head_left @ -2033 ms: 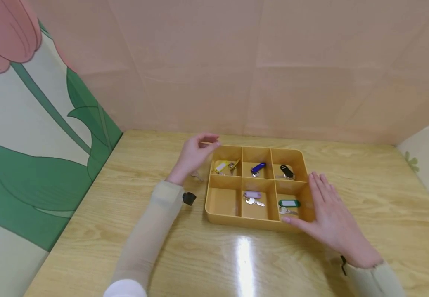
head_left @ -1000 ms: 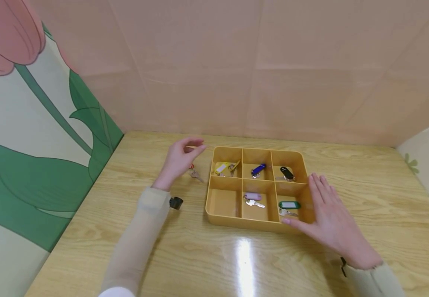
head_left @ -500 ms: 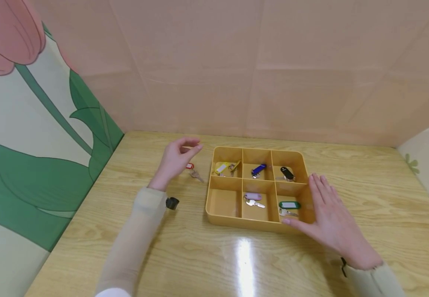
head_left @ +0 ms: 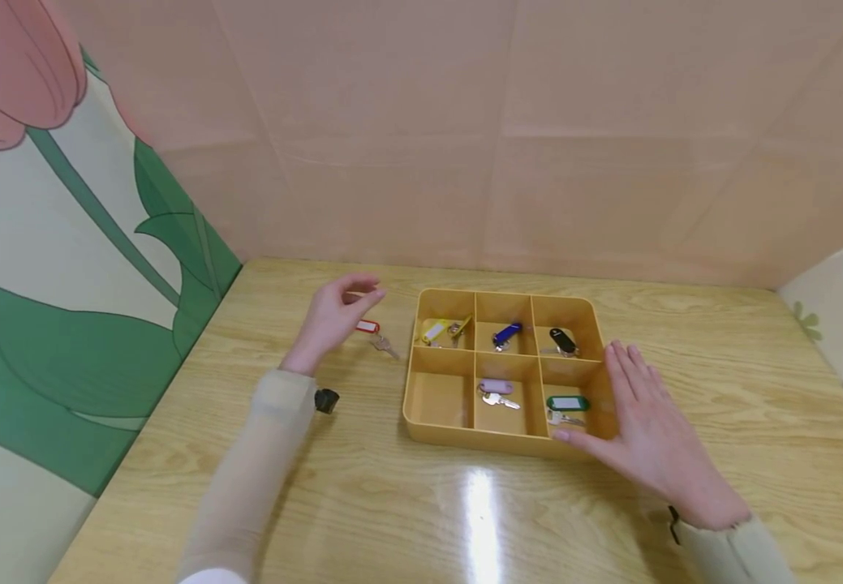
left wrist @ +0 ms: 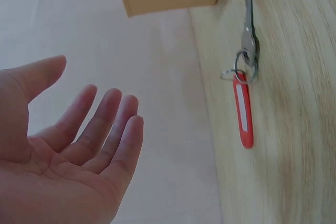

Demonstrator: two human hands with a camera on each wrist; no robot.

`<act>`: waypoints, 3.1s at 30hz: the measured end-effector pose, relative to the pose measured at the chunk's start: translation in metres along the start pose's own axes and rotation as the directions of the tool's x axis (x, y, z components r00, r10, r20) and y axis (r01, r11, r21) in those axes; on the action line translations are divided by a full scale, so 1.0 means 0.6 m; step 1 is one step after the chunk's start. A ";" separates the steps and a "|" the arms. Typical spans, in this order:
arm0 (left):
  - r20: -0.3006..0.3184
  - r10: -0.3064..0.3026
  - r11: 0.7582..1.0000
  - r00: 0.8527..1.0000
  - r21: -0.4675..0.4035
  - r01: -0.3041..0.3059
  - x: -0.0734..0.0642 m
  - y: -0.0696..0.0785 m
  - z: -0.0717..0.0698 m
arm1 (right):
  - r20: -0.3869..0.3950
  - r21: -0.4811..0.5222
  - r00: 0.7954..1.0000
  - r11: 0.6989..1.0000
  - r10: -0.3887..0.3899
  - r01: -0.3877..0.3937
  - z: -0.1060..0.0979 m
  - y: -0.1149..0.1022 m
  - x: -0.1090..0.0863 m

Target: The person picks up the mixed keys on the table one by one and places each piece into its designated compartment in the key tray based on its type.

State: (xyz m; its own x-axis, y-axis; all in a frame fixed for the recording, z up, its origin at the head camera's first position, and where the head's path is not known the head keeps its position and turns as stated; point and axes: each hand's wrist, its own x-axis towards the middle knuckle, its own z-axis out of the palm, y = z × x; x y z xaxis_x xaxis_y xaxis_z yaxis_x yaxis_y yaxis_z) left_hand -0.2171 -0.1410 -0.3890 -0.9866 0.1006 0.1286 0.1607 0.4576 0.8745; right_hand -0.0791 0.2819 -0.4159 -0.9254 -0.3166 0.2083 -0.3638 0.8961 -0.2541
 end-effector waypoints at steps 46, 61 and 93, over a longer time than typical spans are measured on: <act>0.171 -0.175 0.975 0.970 0.171 0.145 0.029 -0.086 -0.007 | -0.001 0.005 1.000 1.000 0.000 0.000 0.003 0.003 0.001; 0.170 -0.184 0.975 0.968 0.157 0.158 0.025 -0.099 -0.007 | 0.004 0.006 1.000 1.000 0.003 -0.003 0.004 0.003 0.002; 0.175 -0.167 0.963 0.970 0.240 0.122 0.018 -0.105 -0.011 | 0.004 0.023 1.000 1.000 0.003 -0.003 0.004 0.005 0.002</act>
State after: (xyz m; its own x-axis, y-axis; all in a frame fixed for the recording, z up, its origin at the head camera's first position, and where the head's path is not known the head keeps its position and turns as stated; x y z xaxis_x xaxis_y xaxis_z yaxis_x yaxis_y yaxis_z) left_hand -0.2381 -0.1745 -0.4398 -0.9791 0.1757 -0.1026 0.0413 0.6651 0.7456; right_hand -0.0813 0.2835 -0.4186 -0.9270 -0.3149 0.2038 -0.3630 0.8898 -0.2766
